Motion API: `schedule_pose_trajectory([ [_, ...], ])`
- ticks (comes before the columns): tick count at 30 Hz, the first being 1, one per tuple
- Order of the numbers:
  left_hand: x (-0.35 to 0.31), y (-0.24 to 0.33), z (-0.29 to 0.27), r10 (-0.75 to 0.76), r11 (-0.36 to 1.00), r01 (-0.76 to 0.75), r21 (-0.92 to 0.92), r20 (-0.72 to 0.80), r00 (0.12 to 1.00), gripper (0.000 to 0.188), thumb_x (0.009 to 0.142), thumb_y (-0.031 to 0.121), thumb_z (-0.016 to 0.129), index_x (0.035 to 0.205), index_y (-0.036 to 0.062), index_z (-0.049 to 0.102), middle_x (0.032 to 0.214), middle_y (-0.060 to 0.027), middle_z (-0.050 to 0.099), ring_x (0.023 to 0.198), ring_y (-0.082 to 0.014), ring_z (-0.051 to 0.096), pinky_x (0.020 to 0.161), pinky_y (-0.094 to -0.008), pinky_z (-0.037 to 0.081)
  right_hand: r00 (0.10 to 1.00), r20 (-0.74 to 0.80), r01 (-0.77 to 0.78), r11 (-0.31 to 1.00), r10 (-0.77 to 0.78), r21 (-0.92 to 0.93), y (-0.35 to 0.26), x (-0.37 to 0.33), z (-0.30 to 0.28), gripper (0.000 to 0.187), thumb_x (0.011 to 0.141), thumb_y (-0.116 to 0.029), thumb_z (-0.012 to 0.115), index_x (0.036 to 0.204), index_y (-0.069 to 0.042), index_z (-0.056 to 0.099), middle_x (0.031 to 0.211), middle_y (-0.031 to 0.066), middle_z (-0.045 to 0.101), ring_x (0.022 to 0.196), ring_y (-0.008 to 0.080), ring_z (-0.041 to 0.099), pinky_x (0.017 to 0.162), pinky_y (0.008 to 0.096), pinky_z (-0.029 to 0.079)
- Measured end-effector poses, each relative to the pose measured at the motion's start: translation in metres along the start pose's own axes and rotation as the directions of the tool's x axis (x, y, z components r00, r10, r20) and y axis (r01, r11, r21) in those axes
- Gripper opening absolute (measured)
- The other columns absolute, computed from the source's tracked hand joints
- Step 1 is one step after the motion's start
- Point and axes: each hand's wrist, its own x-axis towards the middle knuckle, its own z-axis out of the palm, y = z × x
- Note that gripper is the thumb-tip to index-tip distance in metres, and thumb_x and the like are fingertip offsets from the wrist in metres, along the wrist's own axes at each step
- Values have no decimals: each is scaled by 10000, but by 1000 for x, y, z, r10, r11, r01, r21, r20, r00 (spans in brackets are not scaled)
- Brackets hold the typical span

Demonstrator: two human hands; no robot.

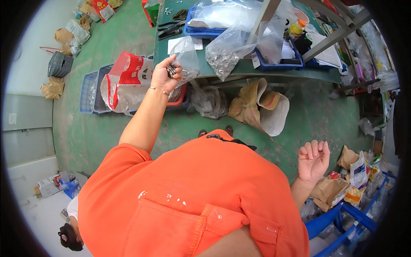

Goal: The person sorts small metal parts from a tray into a plastic bag by hand, then walks across the floor and refills a water bottle from a dispenser.

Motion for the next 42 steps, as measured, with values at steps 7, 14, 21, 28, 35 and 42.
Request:
schedule_pose_trajectory([
  [7, 36, 6, 31, 94, 995, -92, -47, 44, 995, 194, 824, 195, 577, 762, 51, 462, 647, -62, 492, 551, -148, 472, 392, -216, 302, 999, 49, -15, 995, 20, -94, -24, 36, -8, 236, 909, -195, 430, 707, -74, 422, 599, 6, 352, 518, 105, 315, 539, 264, 311],
  [14, 78, -18, 8, 120, 982, -108, 153, -75, 990, 155, 812, 205, 600, 794, 97, 490, 639, -34, 504, 531, -124, 470, 372, -203, 288, 999, 0, -36, 988, 36, -148, -20, 54, -8, 230, 904, -190, 435, 705, -76, 415, 604, 9, 353, 526, 112, 322, 550, 267, 324],
  [21, 86, -40, -44, -254, 951, 292, 101, -281, 925, 271, 831, 337, 589, 799, 90, 483, 648, -7, 502, 492, -91, 457, 352, -175, 277, 996, -64, -70, 984, 61, -163, 10, 54, 9, 222, 903, -184, 431, 709, -77, 414, 609, 7, 354, 538, 113, 334, 560, 271, 335],
  [28, 90, -10, -50, -237, 924, 320, 209, -343, 909, 440, 726, 479, 670, 771, 87, 473, 638, -15, 511, 467, -83, 457, 355, -164, 271, 995, -51, -88, 978, 80, -189, 47, 55, 38, 217, 902, -175, 427, 710, -75, 414, 612, 14, 367, 540, 116, 341, 561, 276, 347],
  [35, 111, -8, -45, -308, 896, 354, 269, -199, 930, 206, 810, 237, 609, 747, 90, 480, 629, -9, 505, 485, -88, 460, 342, -181, 268, 995, -80, -77, 973, 61, -216, 75, 42, 56, 216, 903, -167, 424, 713, -67, 421, 610, 26, 378, 545, 123, 361, 564, 283, 364],
  [42, 118, 9, -1, -261, 941, 236, 242, 75, 962, 145, 821, 188, 593, 777, 75, 513, 639, -8, 499, 513, -108, 462, 375, -190, 299, 992, -124, -28, 977, 2, -210, 87, 24, 63, 214, 907, -165, 416, 717, -66, 423, 613, 27, 380, 544, 125, 361, 566, 286, 368],
])
